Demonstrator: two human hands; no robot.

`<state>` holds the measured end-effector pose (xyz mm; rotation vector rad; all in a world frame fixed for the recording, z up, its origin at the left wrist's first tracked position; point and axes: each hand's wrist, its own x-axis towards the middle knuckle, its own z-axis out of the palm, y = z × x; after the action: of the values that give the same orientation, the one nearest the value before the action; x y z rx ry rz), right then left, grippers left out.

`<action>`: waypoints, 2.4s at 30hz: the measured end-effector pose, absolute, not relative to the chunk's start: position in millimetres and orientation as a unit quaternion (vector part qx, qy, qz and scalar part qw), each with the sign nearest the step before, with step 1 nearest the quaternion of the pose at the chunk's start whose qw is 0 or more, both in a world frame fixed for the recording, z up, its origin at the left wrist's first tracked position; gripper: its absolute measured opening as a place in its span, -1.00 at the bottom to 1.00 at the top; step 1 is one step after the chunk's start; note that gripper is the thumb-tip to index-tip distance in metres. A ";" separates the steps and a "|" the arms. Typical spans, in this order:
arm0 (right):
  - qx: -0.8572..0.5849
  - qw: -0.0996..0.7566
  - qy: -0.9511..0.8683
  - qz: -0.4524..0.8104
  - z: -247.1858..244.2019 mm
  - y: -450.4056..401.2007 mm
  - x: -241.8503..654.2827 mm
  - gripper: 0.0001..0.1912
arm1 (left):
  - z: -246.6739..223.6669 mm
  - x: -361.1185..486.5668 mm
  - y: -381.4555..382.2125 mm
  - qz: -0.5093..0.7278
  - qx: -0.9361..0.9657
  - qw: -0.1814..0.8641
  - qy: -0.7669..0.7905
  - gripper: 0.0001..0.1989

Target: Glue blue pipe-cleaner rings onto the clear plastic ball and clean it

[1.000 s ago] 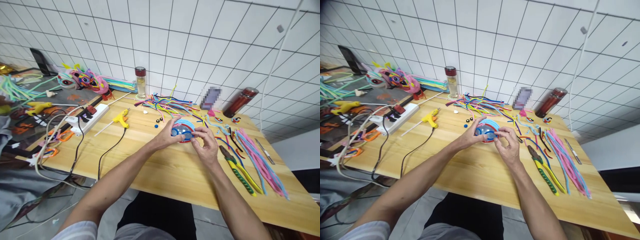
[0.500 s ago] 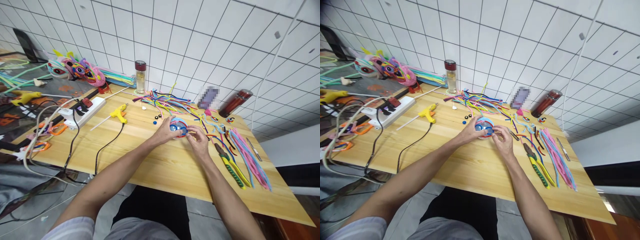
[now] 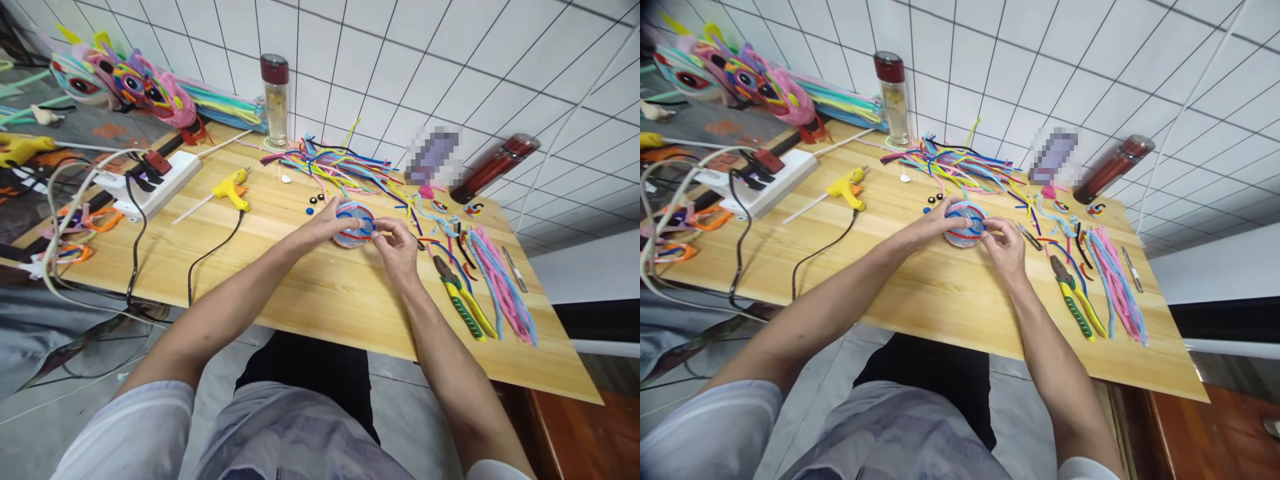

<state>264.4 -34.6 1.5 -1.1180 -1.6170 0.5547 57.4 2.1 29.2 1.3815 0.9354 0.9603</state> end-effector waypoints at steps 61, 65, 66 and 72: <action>-0.469 0.507 -0.694 0.202 5.5 -38.6 263.2 -0.83 | 11.3 69.0 -3.8 0.419 0.662 0.396 0.479 -0.32; -0.480 0.504 -0.691 0.195 8.3 -40.0 263.4 -0.83 | 12.9 68.7 -6.3 0.413 0.679 0.371 0.480 -0.33; -0.482 0.503 -0.691 0.191 9.3 -40.4 263.5 -0.83 | 13.5 68.0 -6.6 0.411 0.685 0.365 0.478 -0.33; -0.486 0.510 -0.695 0.145 13.9 -39.9 267.0 -0.81 | 17.5 62.8 -5.2 0.404 0.701 0.339 0.480 -0.29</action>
<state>267.0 -39.9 13.9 -1.1690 -1.6725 0.3489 62.8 -5.2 17.5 1.8259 1.2486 1.0516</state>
